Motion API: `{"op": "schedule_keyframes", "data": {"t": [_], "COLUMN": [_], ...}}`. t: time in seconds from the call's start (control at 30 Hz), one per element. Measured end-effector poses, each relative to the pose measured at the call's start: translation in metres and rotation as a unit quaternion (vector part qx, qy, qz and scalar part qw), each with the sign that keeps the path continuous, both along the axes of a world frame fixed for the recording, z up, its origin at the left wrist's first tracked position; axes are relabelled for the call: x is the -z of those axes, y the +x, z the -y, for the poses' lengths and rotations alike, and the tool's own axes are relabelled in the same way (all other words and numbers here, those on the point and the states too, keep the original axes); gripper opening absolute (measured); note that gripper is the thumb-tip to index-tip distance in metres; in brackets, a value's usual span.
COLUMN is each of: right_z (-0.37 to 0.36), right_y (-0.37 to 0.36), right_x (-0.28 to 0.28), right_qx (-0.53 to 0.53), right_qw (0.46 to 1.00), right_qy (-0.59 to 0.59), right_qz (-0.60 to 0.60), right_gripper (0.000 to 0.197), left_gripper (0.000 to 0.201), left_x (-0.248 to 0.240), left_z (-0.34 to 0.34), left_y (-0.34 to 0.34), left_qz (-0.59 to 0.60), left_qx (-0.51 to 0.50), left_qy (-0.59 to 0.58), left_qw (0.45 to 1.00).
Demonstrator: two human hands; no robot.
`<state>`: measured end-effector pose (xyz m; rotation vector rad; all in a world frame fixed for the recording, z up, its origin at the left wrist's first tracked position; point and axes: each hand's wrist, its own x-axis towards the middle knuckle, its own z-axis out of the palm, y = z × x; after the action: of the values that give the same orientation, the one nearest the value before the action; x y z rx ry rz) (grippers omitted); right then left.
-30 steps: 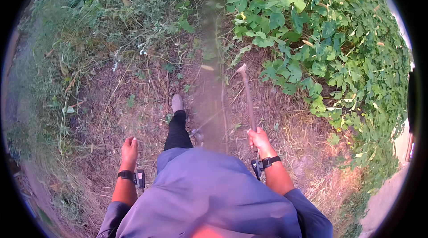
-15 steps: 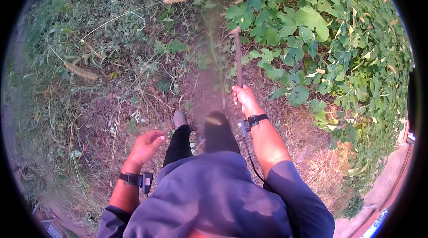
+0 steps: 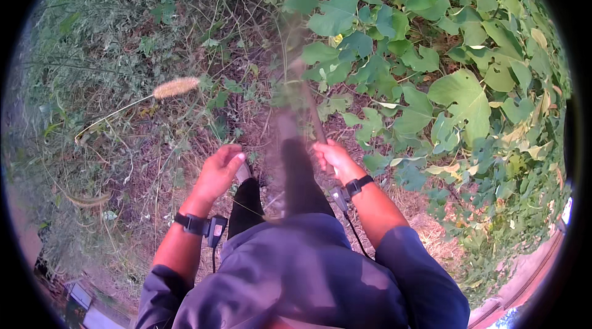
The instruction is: The person cuts weeds and grass using a sickle, gathering the cut vegetation by hand and moving it to the side.
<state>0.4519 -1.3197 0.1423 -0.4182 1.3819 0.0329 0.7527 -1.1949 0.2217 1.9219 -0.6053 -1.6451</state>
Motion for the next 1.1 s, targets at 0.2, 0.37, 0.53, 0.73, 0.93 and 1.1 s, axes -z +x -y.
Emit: {"op": "schedule_keyframes", "data": {"t": [0.2,0.37,0.53,0.73,0.93,1.1], "right_z": [-0.019,-0.022,-0.014,-0.008,-0.021,-0.020], "right_y": [-0.074,-0.093,-0.098,-0.100,-0.113,-0.118], "right_x": [-0.062,-0.115,-0.157,-0.184,-0.191,-0.204], "right_qx": [-0.087,-0.116,-0.118,-0.137,-0.208,-0.298], "right_qw": [0.996,0.992,0.989,0.984,0.975,0.949], "right_qy": [0.023,0.050,0.081,0.086,0.028,0.010], "right_qz": [0.029,-0.015,-0.042,-0.070,-0.075,-0.101], "right_gripper": [0.014,0.020,0.014,0.012,0.018,0.032], "left_gripper": [0.050,0.072,0.091,0.108,0.084,0.060], "left_x": [0.088,0.156,0.187,0.169,0.208,0.230], "left_z": [0.118,0.174,0.203,0.240,0.262,0.259], "left_y": [-0.013,-0.023,-0.035,-0.035,-0.043,-0.041], "left_qz": [0.094,0.139,0.129,0.051,0.004,0.022], "left_qx": [-0.012,-0.034,-0.034,-0.117,-0.104,-0.046], "left_qy": [-0.017,-0.015,0.078,0.129,0.140,0.087], "left_qw": [0.995,0.990,0.988,0.983,0.985,0.995]}}
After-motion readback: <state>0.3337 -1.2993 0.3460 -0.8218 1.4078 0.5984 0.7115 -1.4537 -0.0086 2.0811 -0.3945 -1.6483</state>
